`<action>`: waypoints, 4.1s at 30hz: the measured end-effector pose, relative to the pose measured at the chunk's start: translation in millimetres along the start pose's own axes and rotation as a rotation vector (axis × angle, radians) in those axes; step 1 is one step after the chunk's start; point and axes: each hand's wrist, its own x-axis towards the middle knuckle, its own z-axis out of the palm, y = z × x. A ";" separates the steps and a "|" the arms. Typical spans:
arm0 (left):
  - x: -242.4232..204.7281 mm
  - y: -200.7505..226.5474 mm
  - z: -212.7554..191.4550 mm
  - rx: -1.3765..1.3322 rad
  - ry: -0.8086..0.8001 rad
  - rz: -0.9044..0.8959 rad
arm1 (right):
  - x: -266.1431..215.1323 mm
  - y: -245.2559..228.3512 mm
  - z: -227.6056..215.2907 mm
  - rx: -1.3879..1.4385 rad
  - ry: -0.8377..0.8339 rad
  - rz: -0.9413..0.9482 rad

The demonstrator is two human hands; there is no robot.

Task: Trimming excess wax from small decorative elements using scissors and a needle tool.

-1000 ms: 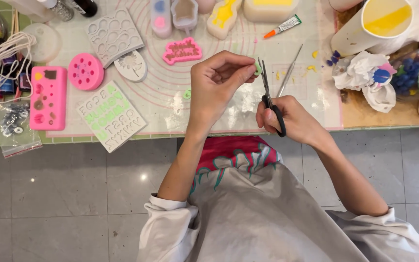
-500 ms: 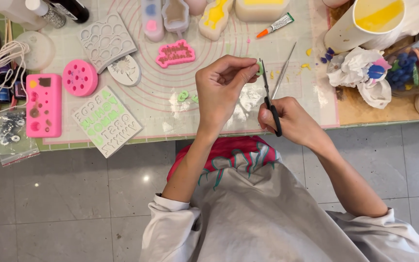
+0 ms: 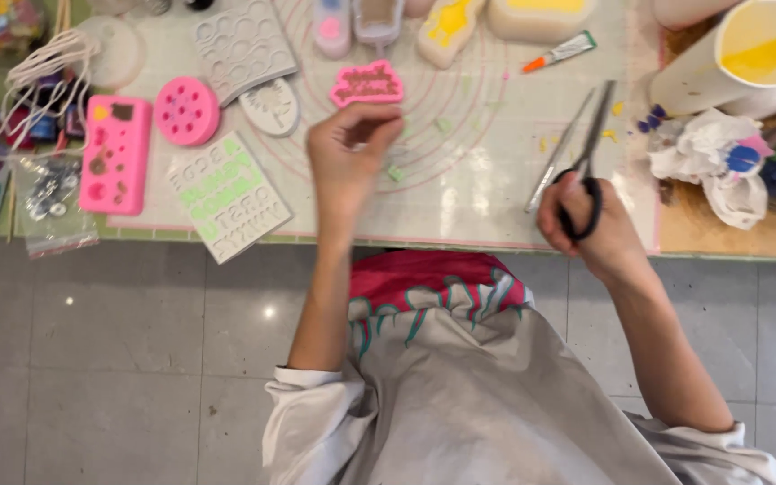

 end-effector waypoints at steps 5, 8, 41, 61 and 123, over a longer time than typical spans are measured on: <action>-5.3 -1.9 -51.3 0.393 -0.044 -0.198 | 10.6 -9.2 15.5 0.162 0.000 -0.005; -8.1 17.1 -52.6 0.574 -0.058 -0.055 | 16.3 -19.9 33.5 0.079 -0.056 0.012; 7.3 62.4 -154.1 0.648 0.059 -0.106 | 149.8 -53.9 235.3 0.320 -0.344 -0.171; 22.7 21.5 -142.1 0.204 -0.013 -0.192 | 145.6 -68.1 184.5 0.252 -0.314 -0.092; -59.2 5.5 -175.4 0.064 0.401 -0.219 | 123.9 -95.8 245.2 0.017 -0.366 -0.236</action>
